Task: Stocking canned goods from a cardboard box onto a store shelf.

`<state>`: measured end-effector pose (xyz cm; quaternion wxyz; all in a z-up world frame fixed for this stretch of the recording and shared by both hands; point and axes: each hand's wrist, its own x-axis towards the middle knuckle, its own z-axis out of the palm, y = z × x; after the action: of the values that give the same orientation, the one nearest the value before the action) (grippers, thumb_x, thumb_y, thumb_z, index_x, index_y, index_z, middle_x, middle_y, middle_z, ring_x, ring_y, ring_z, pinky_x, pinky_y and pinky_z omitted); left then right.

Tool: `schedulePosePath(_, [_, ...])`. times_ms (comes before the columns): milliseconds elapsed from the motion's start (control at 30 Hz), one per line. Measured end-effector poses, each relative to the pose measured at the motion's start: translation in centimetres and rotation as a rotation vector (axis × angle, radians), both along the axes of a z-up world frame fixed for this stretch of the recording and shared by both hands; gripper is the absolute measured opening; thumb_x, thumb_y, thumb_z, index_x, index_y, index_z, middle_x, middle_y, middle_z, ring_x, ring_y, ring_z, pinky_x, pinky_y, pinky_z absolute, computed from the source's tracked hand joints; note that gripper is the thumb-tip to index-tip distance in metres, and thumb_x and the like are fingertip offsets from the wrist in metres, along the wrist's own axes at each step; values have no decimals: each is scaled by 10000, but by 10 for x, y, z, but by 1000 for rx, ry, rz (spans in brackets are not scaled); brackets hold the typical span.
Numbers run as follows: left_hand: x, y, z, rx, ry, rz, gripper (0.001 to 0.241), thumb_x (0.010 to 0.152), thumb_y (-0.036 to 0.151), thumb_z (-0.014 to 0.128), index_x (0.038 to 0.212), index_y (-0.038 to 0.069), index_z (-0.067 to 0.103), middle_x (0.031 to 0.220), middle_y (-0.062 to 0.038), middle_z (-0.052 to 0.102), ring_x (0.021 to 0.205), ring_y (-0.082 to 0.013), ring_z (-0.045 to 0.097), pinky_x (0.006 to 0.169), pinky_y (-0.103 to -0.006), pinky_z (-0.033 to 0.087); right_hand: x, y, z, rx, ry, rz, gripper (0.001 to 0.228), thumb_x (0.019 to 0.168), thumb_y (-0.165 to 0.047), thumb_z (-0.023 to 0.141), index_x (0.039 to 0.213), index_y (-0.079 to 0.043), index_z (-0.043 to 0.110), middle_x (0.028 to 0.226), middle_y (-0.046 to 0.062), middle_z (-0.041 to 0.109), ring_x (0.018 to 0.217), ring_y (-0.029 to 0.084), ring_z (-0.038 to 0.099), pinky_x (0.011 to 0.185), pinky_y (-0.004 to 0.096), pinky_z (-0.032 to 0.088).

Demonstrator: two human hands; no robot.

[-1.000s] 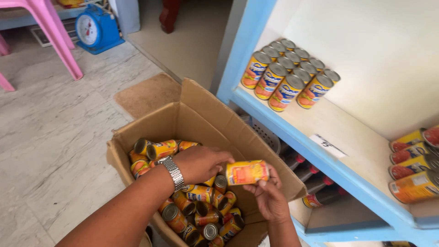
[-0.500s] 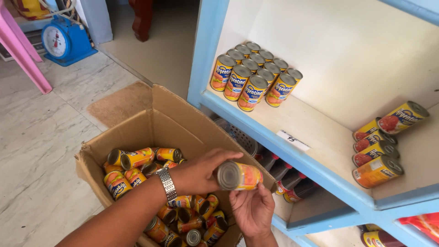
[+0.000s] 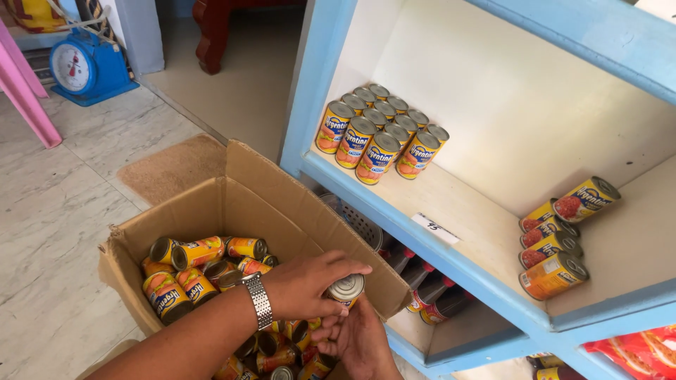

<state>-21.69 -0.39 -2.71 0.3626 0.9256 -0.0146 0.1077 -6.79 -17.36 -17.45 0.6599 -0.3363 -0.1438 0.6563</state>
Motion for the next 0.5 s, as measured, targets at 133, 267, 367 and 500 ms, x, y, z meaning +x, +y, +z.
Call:
schedulePosePath(133, [-1,3,-6,-35,-64,18,730,785,354,791,1450,235,514,1275,-94,583,1071,-331,671,882,-440,545,-27,8,45,-363,-379,-325,600,981,-586,370,1273,-126,619,1016,82,721,904,236,715,707,375,531])
schedulePosePath(267, [-4,1,-2,-72,-119,49,716,763,383,803,1403,195,541,1231,-99,611,1079,-333,672,890,-438,542,-26,3,46,84,-877,-616,547,947,-234,528,1459,-56,459,1354,94,591,1277,218,580,1066,389,449])
schedulePosePath(367, [-3,-1,-1,-88,-132,70,710,761,402,808,1387,187,550,1243,-108,621,1101,-339,665,910,-437,537,-33,0,56,205,-1259,-595,726,813,-68,671,1492,-25,417,1339,127,560,1284,248,569,1084,409,445])
schedulePosePath(500, [1,-6,-10,-104,-148,74,723,771,423,813,1394,175,540,1293,-138,622,1163,-360,637,950,-448,515,-47,5,61,45,-1423,-647,954,685,13,874,1501,-51,382,1247,128,543,1164,239,651,965,381,566])
